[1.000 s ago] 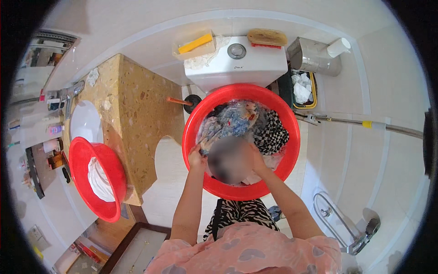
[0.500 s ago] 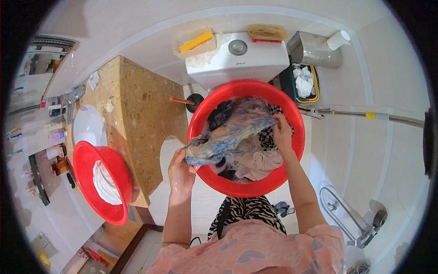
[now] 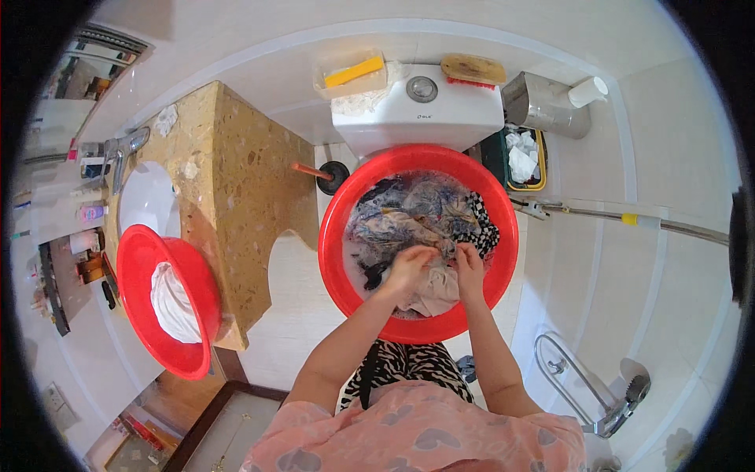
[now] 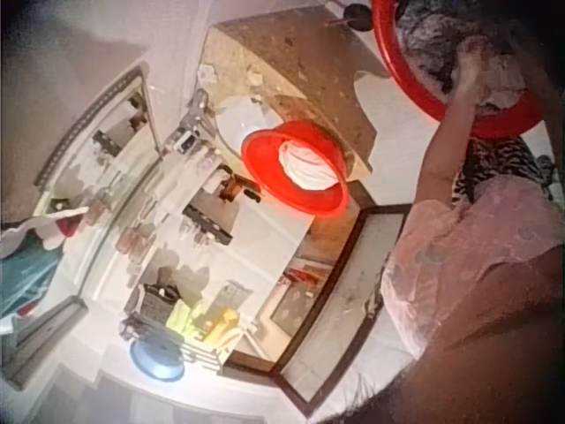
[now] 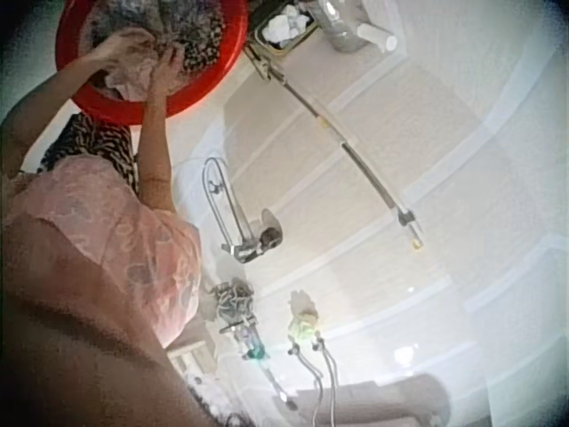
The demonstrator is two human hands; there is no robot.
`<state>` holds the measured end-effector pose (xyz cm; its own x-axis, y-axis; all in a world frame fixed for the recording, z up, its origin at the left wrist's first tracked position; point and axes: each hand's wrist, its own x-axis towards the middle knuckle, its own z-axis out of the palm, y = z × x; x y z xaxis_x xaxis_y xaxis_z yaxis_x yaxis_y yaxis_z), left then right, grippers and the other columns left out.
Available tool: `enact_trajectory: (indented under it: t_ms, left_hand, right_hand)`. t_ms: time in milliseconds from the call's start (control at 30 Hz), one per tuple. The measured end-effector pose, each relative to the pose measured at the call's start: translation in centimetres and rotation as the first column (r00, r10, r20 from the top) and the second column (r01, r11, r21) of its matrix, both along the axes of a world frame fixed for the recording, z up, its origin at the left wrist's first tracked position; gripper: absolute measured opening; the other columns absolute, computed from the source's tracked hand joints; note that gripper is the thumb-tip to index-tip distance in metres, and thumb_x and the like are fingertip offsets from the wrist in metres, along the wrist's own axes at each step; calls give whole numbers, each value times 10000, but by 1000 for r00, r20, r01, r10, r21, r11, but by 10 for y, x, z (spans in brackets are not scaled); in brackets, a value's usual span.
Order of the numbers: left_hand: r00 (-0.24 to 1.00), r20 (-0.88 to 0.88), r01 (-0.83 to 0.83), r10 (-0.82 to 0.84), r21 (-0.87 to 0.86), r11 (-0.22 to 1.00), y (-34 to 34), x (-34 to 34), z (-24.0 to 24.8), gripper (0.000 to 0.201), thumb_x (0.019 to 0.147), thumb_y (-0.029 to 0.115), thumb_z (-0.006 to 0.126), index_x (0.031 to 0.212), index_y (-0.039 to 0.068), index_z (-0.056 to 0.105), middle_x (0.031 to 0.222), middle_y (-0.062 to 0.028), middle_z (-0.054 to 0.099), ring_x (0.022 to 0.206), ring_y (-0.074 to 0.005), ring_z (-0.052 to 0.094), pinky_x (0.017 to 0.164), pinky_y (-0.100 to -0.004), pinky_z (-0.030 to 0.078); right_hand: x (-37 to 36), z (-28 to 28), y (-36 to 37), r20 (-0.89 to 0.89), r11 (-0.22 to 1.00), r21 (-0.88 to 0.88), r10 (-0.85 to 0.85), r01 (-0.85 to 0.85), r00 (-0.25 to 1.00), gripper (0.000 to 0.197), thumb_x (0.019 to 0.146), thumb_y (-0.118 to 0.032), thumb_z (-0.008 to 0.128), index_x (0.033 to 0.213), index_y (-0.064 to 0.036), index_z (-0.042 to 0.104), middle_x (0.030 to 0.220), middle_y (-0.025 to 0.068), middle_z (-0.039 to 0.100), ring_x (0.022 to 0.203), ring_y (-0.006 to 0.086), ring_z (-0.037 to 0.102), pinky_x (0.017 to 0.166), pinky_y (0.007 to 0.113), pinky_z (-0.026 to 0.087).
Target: Hand-washing clothes in a basin in a bathroom.
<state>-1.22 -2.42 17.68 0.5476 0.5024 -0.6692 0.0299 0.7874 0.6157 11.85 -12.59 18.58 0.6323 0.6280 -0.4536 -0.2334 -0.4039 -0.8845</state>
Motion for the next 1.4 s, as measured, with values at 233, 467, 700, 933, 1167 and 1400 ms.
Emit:
enact_trajectory:
  t_ms: [233,467,700,933,1167,1400]
  left_hand:
    - [569,-630,695,-528,26,718,42,2,-40,366,798,286,712,1057,42,628,931,-65,652,695,-166,644,490,-354,518]
    - [947,-314,-8,-65,-228,974,3,-41,-38,156,822,162,651,920,67,575,792,-57,597,654,-180,613,586,-381,559]
    - [805,-463,203,-371,-373,905,-26,-94,-40,187,777,132,664,917,57,565,827,-91,607,672,-239,620,605,-397,563]
    - [732,-534,639,-423,752,158,-11,-19,0,323,720,156,637,1013,28,594,907,-174,593,961,-333,577,841,-440,487]
    - [171,-920,966,-353,228,-126,30,-2,-12,280,809,202,540,938,1,687,997,-152,664,928,-325,634,836,-416,500]
    - [287,-921,908,-262,349,-232,64,-3,132,304,840,289,530,922,66,718,896,-107,689,881,-279,610,961,-634,276]
  right_hand:
    - [-20,37,-3,127,942,-160,315,-294,941,109,910,-130,537,956,-33,526,800,55,531,748,140,496,689,276,414]
    - [-7,-29,-61,292,989,-144,10,34,956,133,869,-150,634,909,-49,558,824,7,553,794,108,508,721,256,424]
    - [-8,0,-35,-510,766,-146,-601,626,616,122,937,-213,549,1001,-110,541,846,-3,551,782,116,512,733,312,450]
    - [-29,24,-34,280,989,-65,-111,134,954,94,969,-153,462,940,-70,493,801,-1,431,673,89,412,605,256,367]
    - [-39,113,-4,149,1000,10,11,-12,989,62,961,-120,467,958,-62,487,817,-5,431,690,81,408,622,237,360]
    - [49,172,24,75,936,226,-292,268,954,92,984,-121,431,952,-70,501,769,-47,414,661,42,364,577,199,291]
